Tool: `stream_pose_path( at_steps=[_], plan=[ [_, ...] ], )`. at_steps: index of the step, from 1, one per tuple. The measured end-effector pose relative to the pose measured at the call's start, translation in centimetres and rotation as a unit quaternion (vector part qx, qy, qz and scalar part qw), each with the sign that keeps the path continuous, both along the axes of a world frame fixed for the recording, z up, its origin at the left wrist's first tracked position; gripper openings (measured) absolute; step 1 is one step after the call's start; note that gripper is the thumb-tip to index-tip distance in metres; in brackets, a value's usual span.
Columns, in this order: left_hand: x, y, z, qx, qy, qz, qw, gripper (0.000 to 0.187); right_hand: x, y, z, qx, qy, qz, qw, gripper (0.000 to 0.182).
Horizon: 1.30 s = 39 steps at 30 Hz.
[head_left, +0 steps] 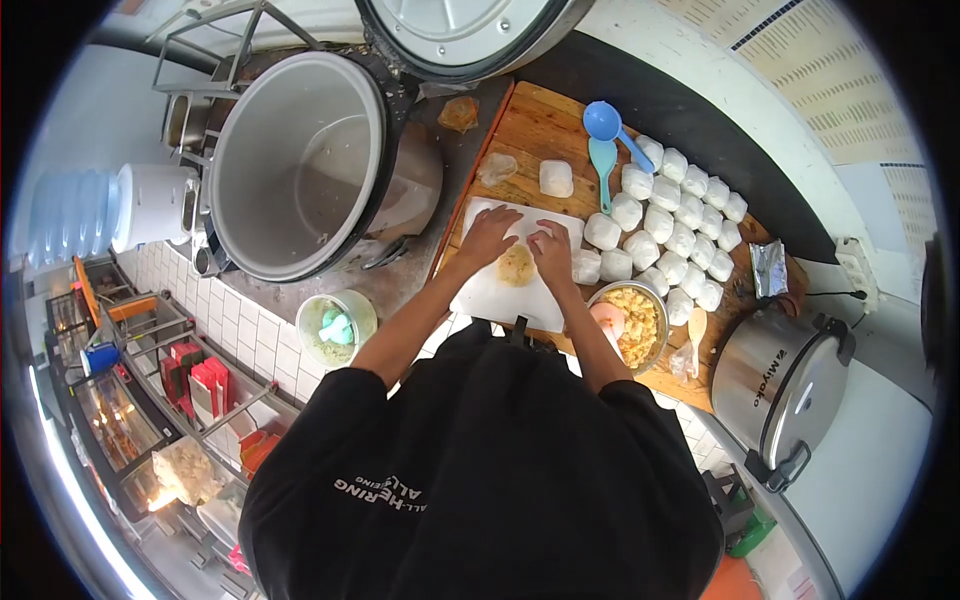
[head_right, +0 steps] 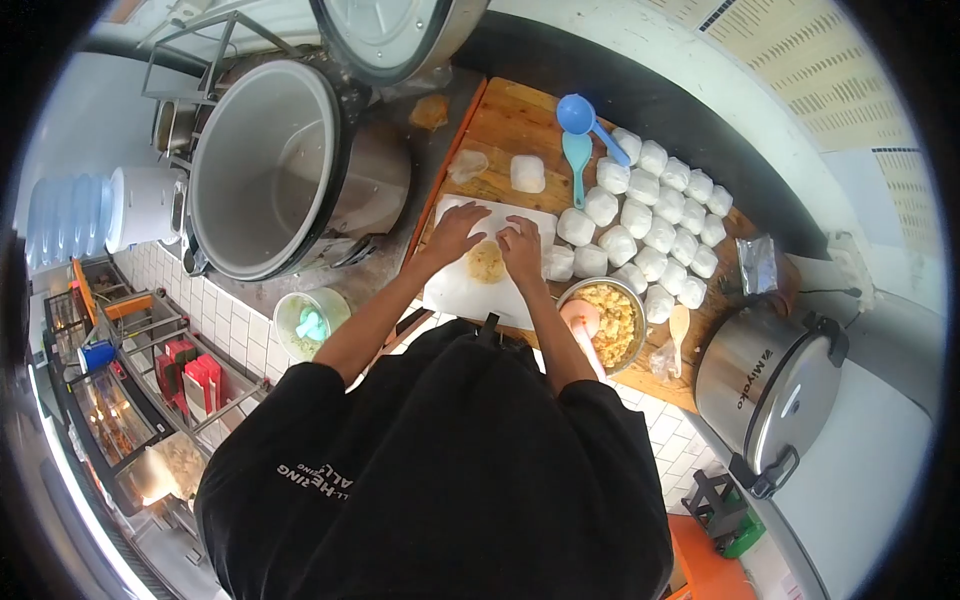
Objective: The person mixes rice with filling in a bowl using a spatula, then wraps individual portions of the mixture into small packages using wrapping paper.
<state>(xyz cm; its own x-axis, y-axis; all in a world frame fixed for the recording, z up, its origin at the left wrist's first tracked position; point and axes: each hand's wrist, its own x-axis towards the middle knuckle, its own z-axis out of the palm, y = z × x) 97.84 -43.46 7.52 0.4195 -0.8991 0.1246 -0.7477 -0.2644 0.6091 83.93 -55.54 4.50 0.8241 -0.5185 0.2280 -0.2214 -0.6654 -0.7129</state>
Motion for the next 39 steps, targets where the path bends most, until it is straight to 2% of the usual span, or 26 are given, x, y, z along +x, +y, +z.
stream_pose_path(
  at_steps=[1,2,3,4,5,6,7,8,10,12,14,16,17,19,20,22,25,32,35,37,38,39],
  plan=[
    [0.7,-0.9,-0.3,-0.002,0.0,-0.004,1.0,0.029,-0.2,-0.1,0.2,0.008,0.001,0.005,1.0,0.009],
    [1.3,-1.8,-0.1,0.05,-0.005,-0.055,0.997,0.026,-0.3,-0.4,0.0,0.006,0.001,0.001,1.0,0.009],
    [1.7,-2.6,0.2,0.103,-0.011,-0.106,0.989,0.024,-0.2,-0.8,-0.3,0.061,0.009,0.012,0.998,0.014],
    [1.9,-3.1,0.5,0.101,-0.011,-0.111,0.989,0.024,-0.3,-1.1,-0.6,0.118,0.017,0.022,0.993,0.02],
    [2.2,-3.3,0.3,0.097,0.019,-0.111,0.989,0.021,-0.3,-1.3,-0.2,0.108,-0.019,-0.006,0.994,0.037],
    [2.5,-3.3,0.2,0.094,0.049,-0.112,0.988,0.018,-0.4,-1.9,0.2,0.109,-0.02,-0.01,0.994,0.037],
    [2.9,-3.2,0.1,0.081,0.113,-0.108,0.984,0.017,-0.5,-2.8,0.6,0.104,0.037,-0.028,0.993,0.043],
    [2.9,-3.3,0.4,0.085,0.113,-0.11,0.984,0.017,-0.5,-3.6,1.0,0.101,0.094,-0.045,0.989,0.049],
    [3.1,-3.4,1.3,0.153,0.197,-0.075,0.965,0.016,-0.9,-5.6,0.1,0.061,0.106,-0.025,0.992,0.054],
    [3.3,-3.4,0.8,0.139,0.2,-0.081,0.966,0.016,-0.8,-6.9,-0.3,0.075,0.103,0.018,0.992,0.055],
    [3.5,-3.6,0.4,0.123,0.205,-0.085,0.967,0.015,-0.5,-8.0,-0.7,0.092,0.106,0.019,0.99,0.051],
    [3.4,-3.5,0.1,0.088,0.175,-0.099,0.976,0.02,-0.5,-8.4,-1.2,0.166,0.136,0.045,0.976,0.037],
    [3.2,-3.5,0.4,0.09,0.176,-0.098,0.975,0.02,-0.6,-8.4,-0.7,0.168,0.136,0.046,0.975,0.037],
    [3.1,-3.5,1.0,0.119,0.139,-0.082,0.98,0.024,-0.8,-8.7,0.6,0.164,0.139,0.028,0.976,0.026],
    [3.0,-3.4,0.8,0.119,0.139,-0.081,0.98,0.024,-1.0,-8.6,1.1,0.165,0.139,0.03,0.976,0.026],
    [2.5,-3.2,0.4,0.028,0.027,-0.114,0.993,0.027,-1.5,-8.3,2.0,0.213,0.103,0.022,0.971,0.023],
    [1.3,-3.6,1.7,0.018,-0.008,-0.148,0.989,0.028,-1.9,-7.6,2.8,0.209,0.134,0.04,0.968,0.026],
    [-1.2,-3.4,1.5,0.024,-0.012,-0.146,0.989,0.013,-2.6,-6.0,2.1,0.222,0.113,0.007,0.969,0.024],
    [-1.5,-3.3,0.8,-0.007,-0.012,-0.108,0.994,0.007,-2.9,-5.4,1.9,0.164,0.08,0.047,0.982,0.02],
    [-1.9,-3.5,0.7,0.029,-0.032,-0.079,0.996,0.006,-2.7,-4.0,4.3,-0.016,0.033,-0.016,0.999,0.019],
    [-1.9,-3.6,0.8,0.027,-0.032,-0.078,0.996,0.006,-2.7,-3.6,5.6,-0.018,0.033,-0.015,0.999,0.019],
    [-1.9,-3.7,1.1,-0.029,-0.064,-0.079,0.994,0.007,-2.8,-3.2,6.8,-0.046,0.018,-0.024,0.999,0.02]
  ],
)
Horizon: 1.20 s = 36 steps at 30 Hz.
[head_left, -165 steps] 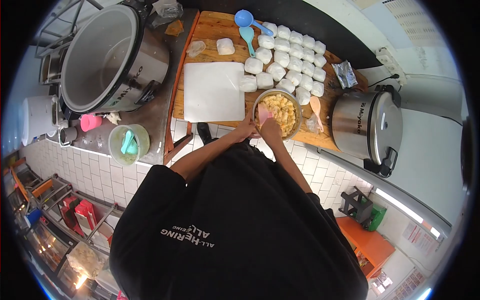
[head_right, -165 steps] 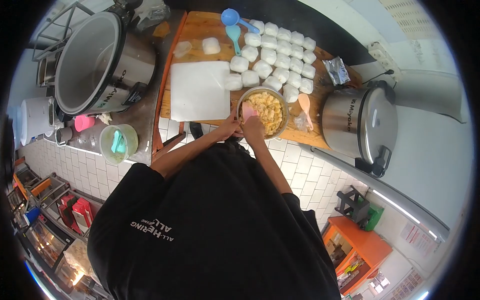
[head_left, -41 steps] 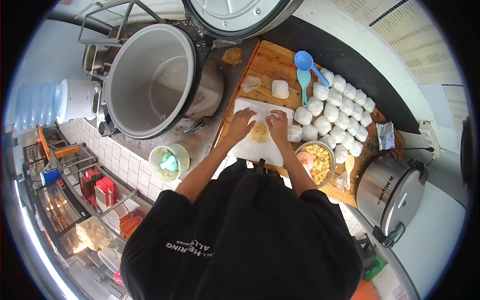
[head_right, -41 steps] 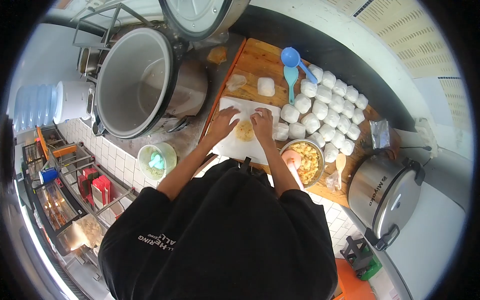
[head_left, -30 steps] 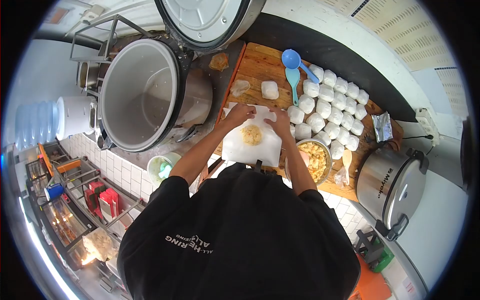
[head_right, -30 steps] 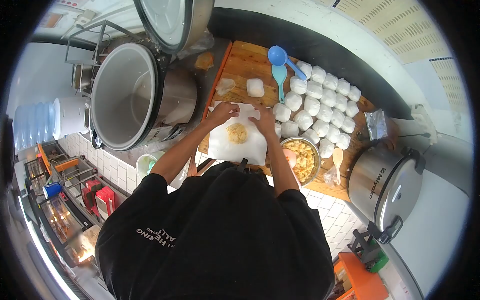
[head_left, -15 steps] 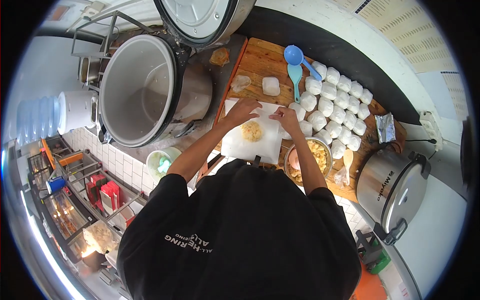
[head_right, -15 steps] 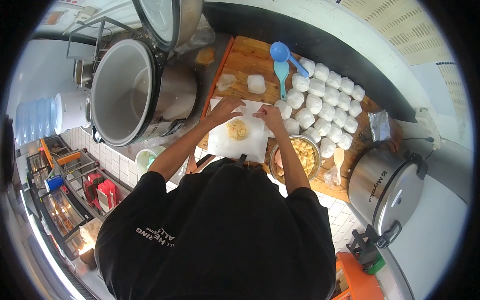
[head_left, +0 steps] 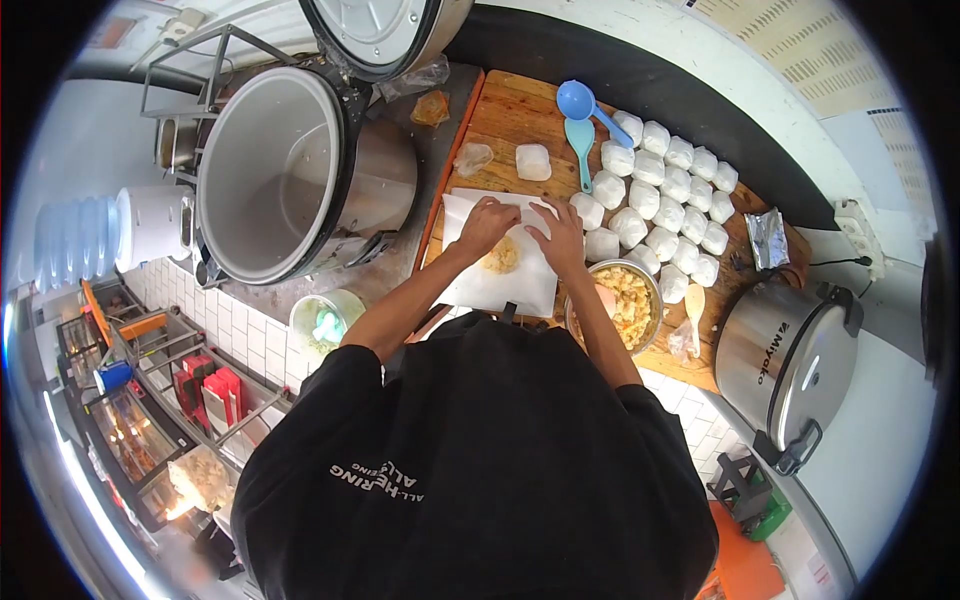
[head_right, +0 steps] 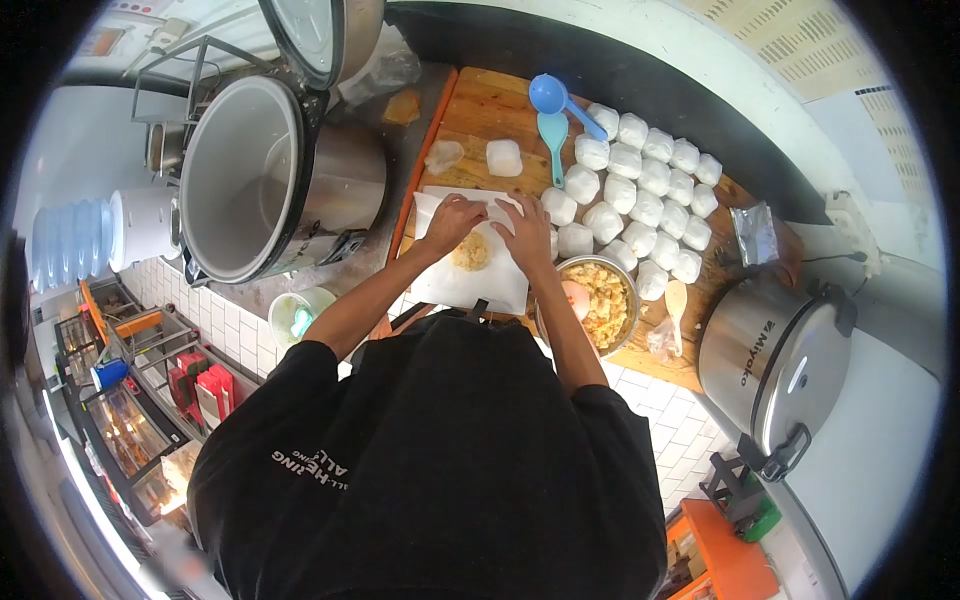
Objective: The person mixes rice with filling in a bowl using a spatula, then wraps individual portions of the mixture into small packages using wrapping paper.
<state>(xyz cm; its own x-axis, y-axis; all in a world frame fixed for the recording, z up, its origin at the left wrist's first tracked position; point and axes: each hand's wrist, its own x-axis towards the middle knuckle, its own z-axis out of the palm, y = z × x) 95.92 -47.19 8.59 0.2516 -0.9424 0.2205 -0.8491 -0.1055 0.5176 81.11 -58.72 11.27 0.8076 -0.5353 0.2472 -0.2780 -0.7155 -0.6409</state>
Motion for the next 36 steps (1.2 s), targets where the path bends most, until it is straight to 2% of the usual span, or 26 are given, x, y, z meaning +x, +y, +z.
stream_pose_path(
  at_steps=[1,5,7,8,10,11,13,16,20,22,25,26,28,34,36],
  plan=[
    [-0.2,0.0,0.2,-0.057,-0.026,-0.001,0.998,0.008,-0.3,0.3,0.6,-0.027,-0.013,-0.004,1.0,0.022],
    [-0.2,0.4,1.5,-0.026,-0.068,-0.013,0.997,0.011,-1.0,0.6,-0.7,-0.035,0.073,0.03,0.996,0.02],
    [0.2,0.4,0.6,0.05,0.015,-0.09,0.995,0.018,-0.7,0.4,-1.2,-0.017,0.14,0.049,0.989,0.018],
    [0.5,0.4,1.1,0.047,0.013,-0.089,0.995,0.018,-0.5,0.4,-1.4,-0.021,0.139,0.049,0.989,0.018],
    [1.3,1.0,2.0,0.174,0.194,-0.052,0.964,0.026,-0.3,0.3,-1.8,0.141,0.092,-0.008,0.986,0.018],
    [2.5,1.3,0.9,0.169,0.194,-0.048,0.965,0.026,-0.2,-0.2,-2.2,0.137,0.092,-0.004,0.986,0.018],
    [5.5,2.5,-2.6,0.304,0.085,-0.061,0.947,0.039,-0.4,-1.1,-3.0,0.033,0.1,0.096,0.99,0.022],
    [7.7,3.8,-3.3,0.343,0.026,-0.054,0.937,0.042,0.2,-1.7,-3.3,0.009,0.15,0.099,0.984,0.029],
    [5.7,4.6,-0.2,0.249,0.046,-0.012,0.967,0.034,0.5,-0.9,-3.7,0.024,0.183,0.079,0.98,0.037],
    [4.5,4.5,0.4,0.128,0.061,-0.068,0.988,0.031,0.4,-0.2,-3.9,0.045,0.169,0.061,0.983,0.042],
    [2.3,4.2,0.6,0.085,0.01,-0.063,0.994,0.035,0.3,0.4,-3.9,0.024,0.152,0.062,0.986,0.044],
    [1.8,4.2,1.0,0.067,0.041,-0.054,0.995,0.037,0.4,0.5,-4.3,0.021,0.151,0.063,0.986,0.044],
    [1.1,4.3,1.8,0.081,0.052,-0.046,0.994,0.036,0.3,0.5,-5.1,0.018,0.117,0.06,0.991,0.046],
    [0.6,5.1,1.7,0.072,0.061,-0.079,0.992,0.033,0.5,1.2,-3.4,0.054,0.147,0.027,0.987,0.046],
    [0.7,5.2,1.2,0.083,0.044,-0.093,0.991,0.029,0.5,1.1,-4.6,0.044,0.139,0.021,0.989,0.046]
  ],
)
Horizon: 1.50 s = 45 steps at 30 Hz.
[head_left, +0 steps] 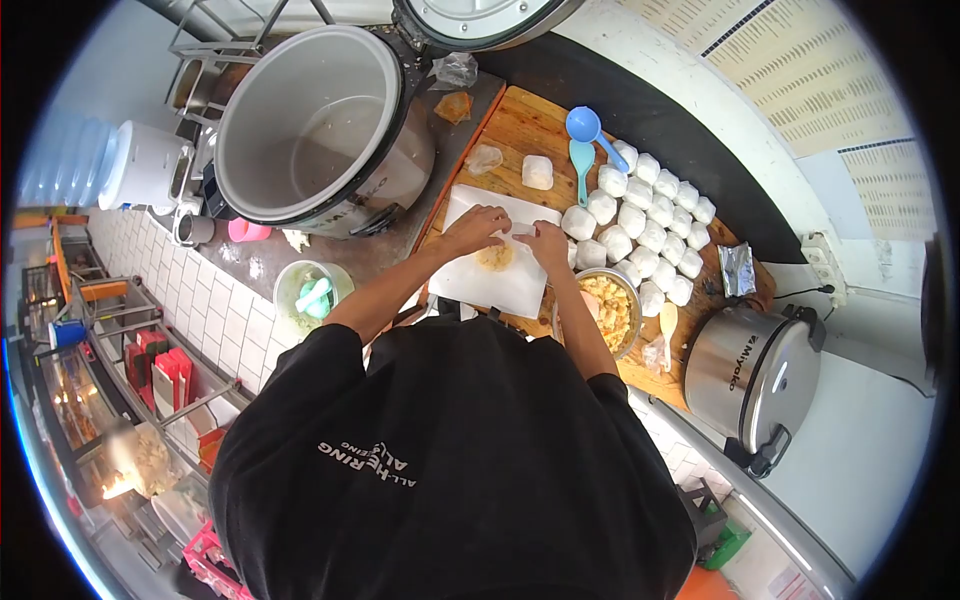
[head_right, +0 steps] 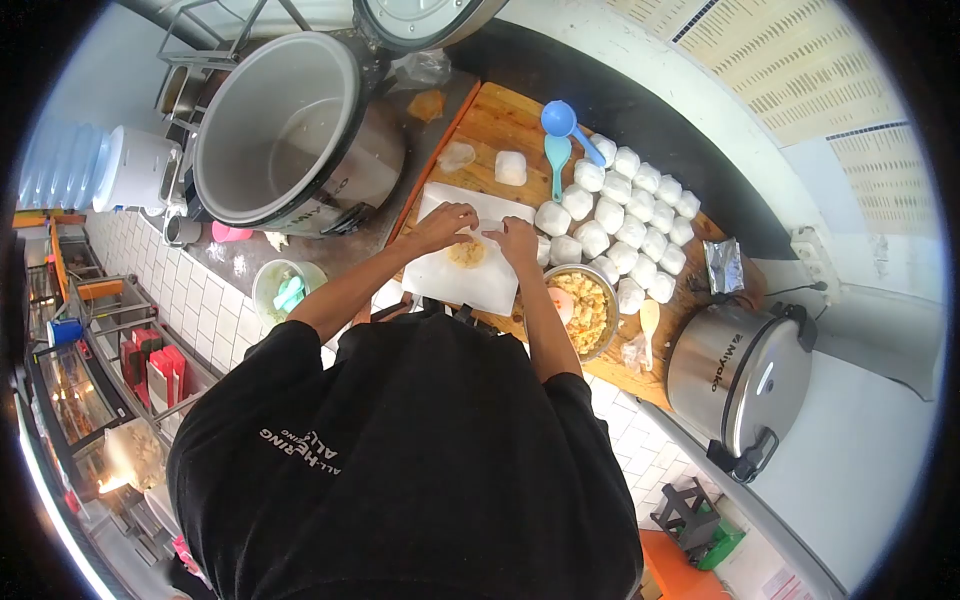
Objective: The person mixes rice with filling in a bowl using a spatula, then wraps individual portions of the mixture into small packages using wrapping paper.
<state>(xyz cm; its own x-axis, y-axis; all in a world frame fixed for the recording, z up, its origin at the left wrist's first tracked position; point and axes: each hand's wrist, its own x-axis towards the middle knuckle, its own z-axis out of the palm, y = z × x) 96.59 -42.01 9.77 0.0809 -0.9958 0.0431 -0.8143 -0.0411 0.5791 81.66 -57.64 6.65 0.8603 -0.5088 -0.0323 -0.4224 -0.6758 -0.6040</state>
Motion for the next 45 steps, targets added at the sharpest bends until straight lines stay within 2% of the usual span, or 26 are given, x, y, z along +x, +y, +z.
stream_pose_path(
  at_steps=[4,5,7,8,10,11,13,14,15,17,19,20,21,23,24,25,26,28,29,30,32,33,35,41,43,45],
  plan=[
    [0.1,-0.2,-0.7,0.024,-0.029,0.021,0.999,0.021,0.0,-0.1,0.8,0.024,0.038,-0.034,0.998,0.041],
    [0.1,-0.3,-0.8,-0.035,-0.064,0.044,0.996,0.018,0.1,0.6,2.6,0.023,0.037,-0.036,0.998,0.041],
    [0.1,-0.5,-0.6,-0.094,-0.1,0.065,0.988,0.015,0.4,2.5,6.6,-0.238,-0.244,-0.182,0.922,0.04],
    [0.1,-0.6,-0.4,-0.113,-0.109,0.057,0.986,0.013,0.1,2.7,6.7,-0.239,-0.247,-0.182,0.921,0.04],
    [0.2,-1.1,-0.1,-0.129,-0.116,0.048,0.984,0.012,-0.6,3.4,6.6,-0.122,-0.261,-0.034,0.957,0.048],
    [0.4,-1.6,-0.8,-0.076,-0.068,0.0,0.995,0.014,-0.9,3.4,5.9,-0.121,-0.259,-0.036,0.957,0.048],
    [0.2,-1.8,-1.1,-0.023,-0.017,-0.055,0.998,0.016,-1.8,2.9,2.9,0.115,-0.06,0.03,0.991,0.042],
    [0.3,-1.9,-0.6,0.04,0.025,-0.046,0.998,0.021,-1.9,2.3,1.5,0.134,-0.023,0.029,0.99,0.039],
    [0.5,-1.9,-0.2,0.104,0.066,-0.035,0.992,0.025,-2.2,1.9,-0.2,0.132,-0.024,0.027,0.991,0.039],
    [2.9,-1.0,-3.2,0.045,0.113,-0.034,0.992,0.032,-2.4,1.2,-2.8,0.02,-0.03,-0.031,0.999,0.034],
    [5.4,0.0,-6.5,0.144,-0.067,0.025,0.987,0.035,-1.8,0.7,-1.7,0.064,0.019,-0.06,0.996,0.035],
    [6.2,-0.1,-6.6,0.144,-0.065,0.024,0.987,0.035,-1.7,0.7,-1.3,0.11,0.068,-0.087,0.988,0.037],
    [7.1,-0.1,-6.6,0.237,-0.075,0.053,0.967,0.04,-1.9,0.8,-1.9,0.11,0.07,-0.087,0.988,0.037],
    [7.5,0.6,-6.9,0.331,-0.083,0.079,0.937,0.045,-2.2,1.5,-2.9,-0.017,0.036,-0.055,0.998,0.041],
    [7.6,1.1,-7.1,0.262,0.026,0.151,0.953,0.05,-2.0,1.4,-3.2,-0.016,0.037,-0.055,0.998,0.041],
    [7.7,1.5,-7.4,0.187,0.134,0.219,0.948,0.056,-1.7,1.1,-3.5,0.093,0.057,-0.107,0.988,0.044],
    [7.2,2.0,-7.7,0.188,0.135,0.22,0.948,0.056,-1.5,1.0,-3.7,0.2,0.077,-0.156,0.964,0.048],
    [5.1,3.6,-8.3,0.172,0.432,0.356,0.81,0.064,-1.7,2.8,-2.6,0.276,0.041,-0.229,0.933,0.054],
    [3.8,4.6,-7.7,0.172,0.435,0.36,0.808,0.064,-1.9,3.6,-2.0,0.347,0.001,-0.302,0.888,0.061],
    [2.3,5.7,-6.5,0.162,0.356,0.359,0.847,0.064,-2.4,4.0,-2.2,0.347,0.005,-0.3,0.889,0.061],
    [0.3,7.7,-6.4,0.171,0.253,0.346,0.887,0.062,-4.4,5.1,-3.5,0.107,0.059,-0.213,0.969,0.064],
    [-0.1,8.7,-8.4,0.179,0.258,0.348,0.883,0.062,-5.0,5.1,-3.9,0.111,0.069,-0.211,0.969,0.064],
    [-1.2,11.0,-11.9,0.205,0.325,0.313,0.869,0.059,-6.2,4.6,-5.1,0.249,0.272,-0.115,0.922,0.072],
    [-2.4,12.2,-10.1,0.225,0.19,0.323,0.9,0.046,-6.9,6.0,-4.7,0.208,0.269,-0.118,0.933,0.071],
    [-2.0,12.2,-9.0,0.219,0.113,0.183,0.952,0.047,-6.9,5.8,-4.5,0.233,0.279,-0.113,0.925,0.072],
    [-1.4,12.1,-9.5,0.222,0.175,0.186,0.941,0.048,-7.2,5.7,-5.1,0.227,0.278,-0.113,0.927,0.07]
  ],
)
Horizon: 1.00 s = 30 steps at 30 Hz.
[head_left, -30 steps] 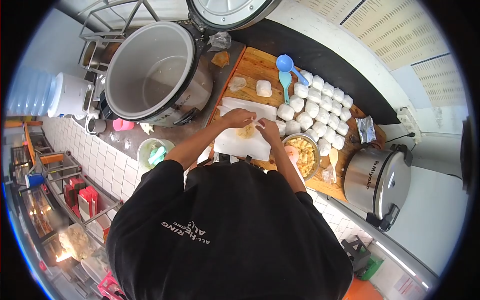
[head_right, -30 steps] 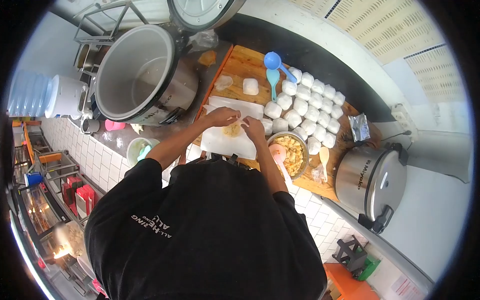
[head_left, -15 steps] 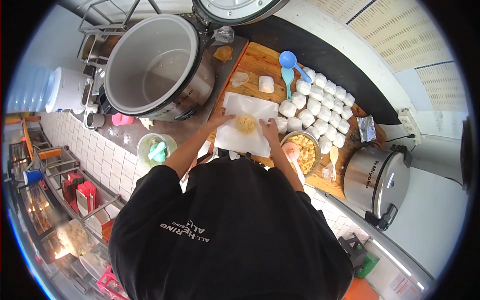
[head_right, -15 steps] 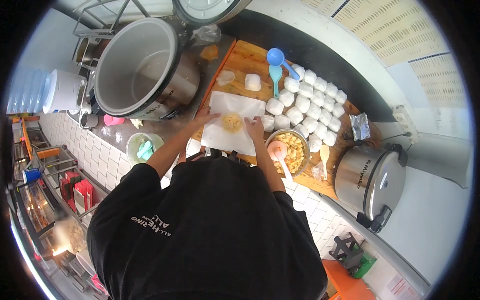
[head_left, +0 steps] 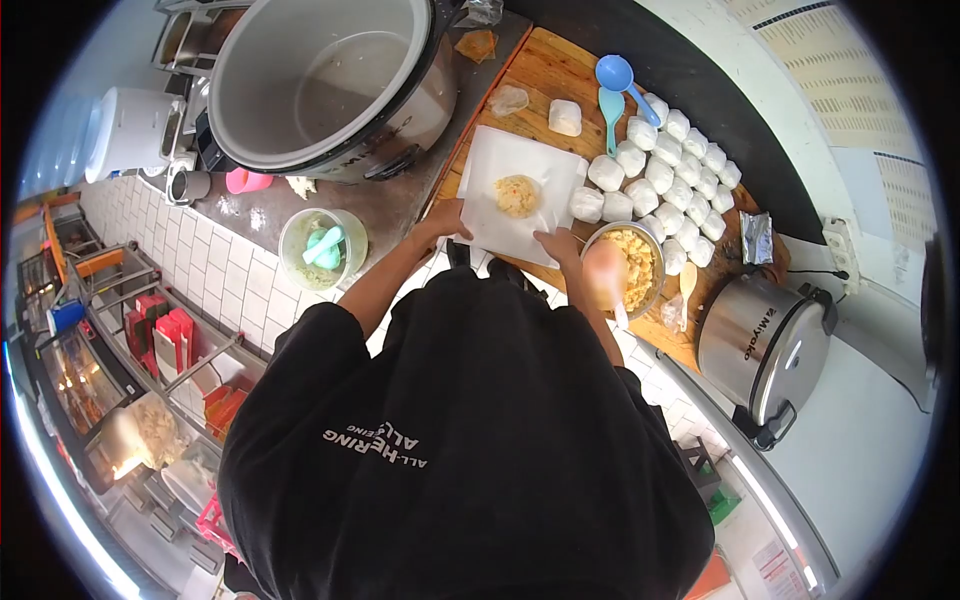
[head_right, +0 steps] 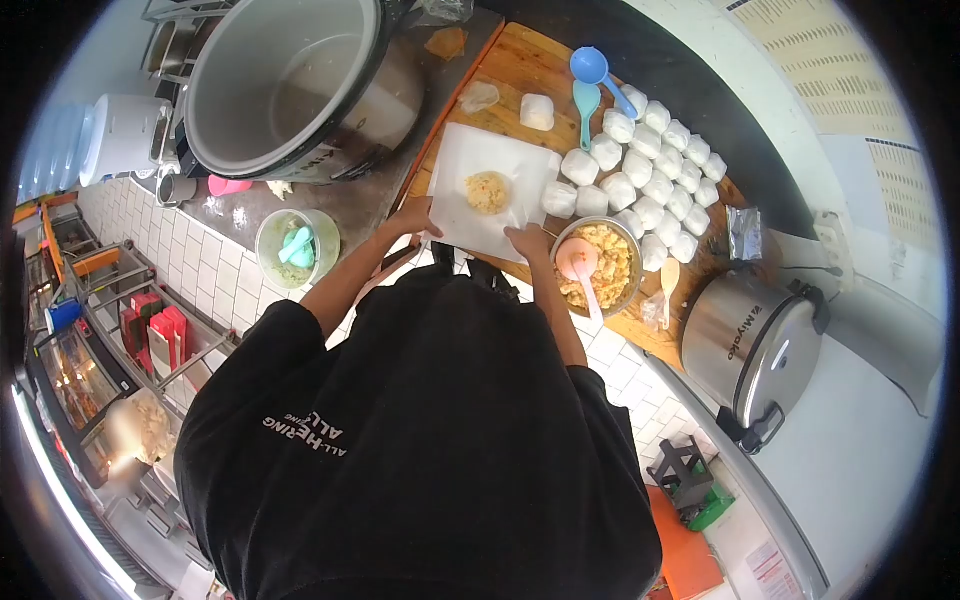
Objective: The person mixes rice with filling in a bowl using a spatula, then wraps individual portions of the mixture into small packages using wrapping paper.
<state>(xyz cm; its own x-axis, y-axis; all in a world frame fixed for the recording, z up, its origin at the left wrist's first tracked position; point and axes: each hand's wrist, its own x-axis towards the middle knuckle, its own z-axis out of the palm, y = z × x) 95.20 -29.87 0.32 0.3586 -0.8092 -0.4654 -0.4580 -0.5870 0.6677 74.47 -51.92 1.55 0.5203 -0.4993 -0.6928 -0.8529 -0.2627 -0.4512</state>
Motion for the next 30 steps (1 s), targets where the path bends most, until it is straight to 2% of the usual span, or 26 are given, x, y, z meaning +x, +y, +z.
stream_pose_path(
  at_steps=[1,5,7,8,10,11,12,13,14,16,17,18,19,20,21,22,23,24,26,27,29,30],
  plan=[
    [0.4,0.0,-0.2,-0.005,0.059,0.018,0.998,0.049,-0.1,0.0,-0.3,-0.006,-0.003,0.002,1.0,0.067],
    [1.4,0.3,-1.8,0.034,0.095,0.042,0.994,0.048,-0.3,-0.4,0.4,0.017,0.0,0.014,1.0,0.064],
    [2.1,-0.2,0.3,0.165,0.065,-0.097,0.979,0.05,1.0,-0.3,5.0,0.076,0.082,0.115,0.987,0.065],
    [2.2,-0.1,0.8,0.164,0.064,-0.098,0.979,0.05,1.4,-0.2,6.4,0.076,0.081,0.114,0.987,0.065],
    [2.1,0.0,1.8,0.077,0.218,0.022,0.973,0.058,2.3,-0.3,8.0,0.106,0.096,0.124,0.982,0.066],
    [2.2,-0.6,2.8,0.075,0.216,0.023,0.973,0.058,2.2,-0.4,5.9,0.104,0.094,0.125,0.982,0.066],
    [2.1,-1.7,3.8,0.044,0.184,0.136,0.972,0.056,1.6,-0.6,1.5,-0.029,-0.011,0.09,0.995,0.065],
    [1.9,-2.7,4.4,0.012,0.151,0.245,0.958,0.054,1.7,-1.0,-0.9,-0.161,-0.115,0.051,0.979,0.063],
    [1.9,-3.7,4.4,0.01,0.149,0.244,0.958,0.054,2.8,-1.3,-0.5,-0.163,-0.117,0.05,0.978,0.063],
    [2.4,-5.9,3.8,-0.077,-0.092,0.225,0.967,0.057,5.5,-1.9,1.5,-0.138,-0.241,-0.114,0.954,0.059],
    [2.7,-6.8,3.5,-0.119,-0.211,0.211,0.947,0.059,6.5,-2.5,1.9,-0.139,-0.243,-0.114,0.953,0.059],
    [3.3,-7.7,3.3,-0.122,-0.213,0.212,0.946,0.059,7.5,-3.1,2.2,-0.145,-0.218,-0.098,0.96,0.05],
    [4.0,-8.6,3.1,-0.033,-0.188,0.155,0.969,0.056,8.2,-3.5,2.5,-0.152,-0.192,-0.082,0.966,0.041],
    [4.5,-9.2,2.9,0.056,-0.161,0.095,0.981,0.053,8.6,-4.1,3.3,-0.153,-0.195,-0.082,0.965,0.041],
    [4.6,-9.0,3.4,0.055,-0.163,0.095,0.98,0.053,8.8,-4.7,4.1,-0.239,-0.151,0.062,0.957,0.036],
    [4.6,-8.5,3.8,0.036,-0.23,-0.006,0.972,0.049,9.0,-4.9,4.9,-0.319,-0.104,0.204,0.92,0.033],
    [4.5,-8.1,4.5,0.018,-0.293,-0.105,0.95,0.046,9.0,-4.8,5.1,-0.4,-0.081,0.273,0.871,0.025],
    [4.2,-7.9,5.5,0.019,-0.292,-0.103,0.95,0.046,9.0,-4.7,5.1,-0.4,-0.082,0.274,0.871,0.025],
    [4.0,-8.1,7.3,0.012,-0.393,-0.193,0.899,0.041,9.0,-4.8,5.5,-0.419,-0.136,0.378,0.814,0.016],
    [3.7,-8.2,8.1,0.011,-0.393,-0.191,0.899,0.041,9.1,-4.5,5.6,-0.42,-0.136,0.379,0.813,0.016],
    [3.5,-8.3,9.1,-0.008,-0.301,-0.107,0.948,0.038,9.2,-3.5,5.7,-0.36,-0.229,0.361,0.829,0.013],
    [3.9,-8.2,8.7,-0.008,-0.302,-0.106,0.947,0.038,9.2,-3.4,5.8,-0.361,-0.23,0.361,0.828,0.013]
  ],
)
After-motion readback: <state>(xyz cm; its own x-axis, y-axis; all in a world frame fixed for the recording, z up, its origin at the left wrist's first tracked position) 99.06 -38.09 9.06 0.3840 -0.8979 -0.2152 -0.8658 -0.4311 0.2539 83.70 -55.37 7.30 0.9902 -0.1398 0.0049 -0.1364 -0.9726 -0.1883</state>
